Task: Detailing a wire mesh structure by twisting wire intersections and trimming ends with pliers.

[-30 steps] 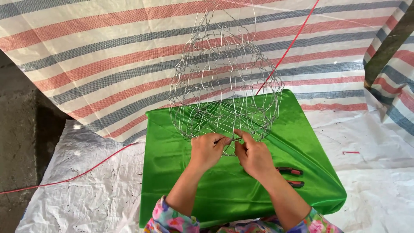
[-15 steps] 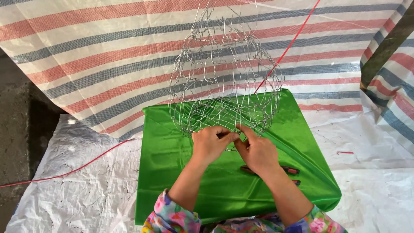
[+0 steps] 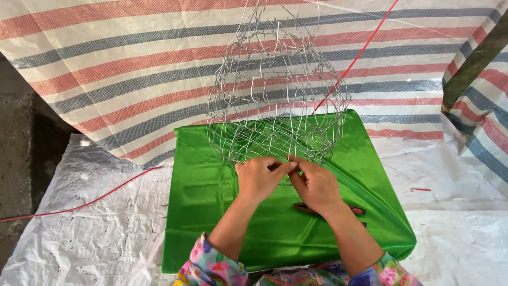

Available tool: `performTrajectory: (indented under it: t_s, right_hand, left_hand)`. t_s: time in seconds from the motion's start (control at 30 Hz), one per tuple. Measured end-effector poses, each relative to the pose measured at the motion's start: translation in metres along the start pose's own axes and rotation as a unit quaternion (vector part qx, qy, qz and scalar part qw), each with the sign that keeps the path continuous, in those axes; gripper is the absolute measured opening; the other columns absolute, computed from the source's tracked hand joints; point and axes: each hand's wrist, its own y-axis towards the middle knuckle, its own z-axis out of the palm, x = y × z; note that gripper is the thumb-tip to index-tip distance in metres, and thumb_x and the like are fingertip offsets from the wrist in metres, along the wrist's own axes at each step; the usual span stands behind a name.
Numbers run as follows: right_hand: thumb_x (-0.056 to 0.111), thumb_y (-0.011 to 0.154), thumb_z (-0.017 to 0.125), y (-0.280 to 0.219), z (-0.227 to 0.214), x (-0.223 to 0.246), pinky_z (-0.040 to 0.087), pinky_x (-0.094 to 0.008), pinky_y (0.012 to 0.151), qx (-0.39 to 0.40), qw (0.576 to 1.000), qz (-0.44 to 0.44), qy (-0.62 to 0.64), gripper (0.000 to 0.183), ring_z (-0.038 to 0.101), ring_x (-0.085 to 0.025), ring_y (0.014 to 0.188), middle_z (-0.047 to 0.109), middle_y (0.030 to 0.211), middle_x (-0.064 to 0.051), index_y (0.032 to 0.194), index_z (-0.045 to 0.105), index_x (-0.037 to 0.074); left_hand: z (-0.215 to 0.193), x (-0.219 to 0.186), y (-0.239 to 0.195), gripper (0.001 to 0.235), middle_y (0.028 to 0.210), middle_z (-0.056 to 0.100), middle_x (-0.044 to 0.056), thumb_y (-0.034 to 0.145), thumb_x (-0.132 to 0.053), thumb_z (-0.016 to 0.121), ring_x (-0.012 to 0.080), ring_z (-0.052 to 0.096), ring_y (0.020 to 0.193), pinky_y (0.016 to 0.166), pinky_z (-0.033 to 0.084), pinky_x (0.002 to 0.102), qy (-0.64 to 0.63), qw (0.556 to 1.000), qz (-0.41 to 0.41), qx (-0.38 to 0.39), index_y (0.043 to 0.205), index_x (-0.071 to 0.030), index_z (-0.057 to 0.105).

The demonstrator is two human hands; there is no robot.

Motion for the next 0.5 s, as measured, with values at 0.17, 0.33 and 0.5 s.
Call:
performTrajectory:
  t_s: [0.17, 0.33, 0.5]
  right_hand:
    - [0.029, 0.099, 0.060, 0.002, -0.001, -0.006, 0.061, -0.045, 0.063, 0.030, 0.998, -0.015, 0.058, 0.031, 0.076, -0.032, 0.074, 0.078, 0.082, -0.010, 0.123, 0.076, 0.020]
    - [0.017, 0.096, 0.064, 0.005, -0.009, -0.005, 0.059, -0.041, 0.057, 0.022, 0.992, -0.045, 0.114, 0.027, 0.074, -0.031, 0.064, 0.077, 0.073, -0.012, 0.119, 0.077, 0.012]
    - [0.015, 0.094, 0.069, 0.011, -0.015, -0.020, 0.059, -0.035, 0.058, 0.048, 0.989, -0.069, 0.122, 0.035, 0.074, -0.023, 0.059, 0.077, 0.069, -0.010, 0.128, 0.075, 0.018]
  left_hand:
    - [0.004, 0.008, -0.001, 0.044, 0.073, 0.077, -0.003, 0.083, -0.070, 0.067, 0.0259, 0.075, 0.083, 0.081, 0.045, 0.034, -0.002, 1.000, 0.015, -0.011, 0.084, -0.029, 0.083]
    - [0.014, 0.019, 0.002, 0.043, 0.067, 0.074, -0.007, 0.082, -0.072, 0.069, 0.0201, 0.074, 0.076, 0.079, 0.040, 0.032, 0.004, 0.999, 0.016, -0.036, 0.079, -0.031, 0.082]
    - [0.017, 0.029, 0.003, 0.042, 0.066, 0.073, -0.002, 0.083, -0.065, 0.072, 0.0240, 0.072, 0.075, 0.082, 0.037, 0.037, -0.009, 0.999, 0.012, -0.035, 0.082, -0.024, 0.083]
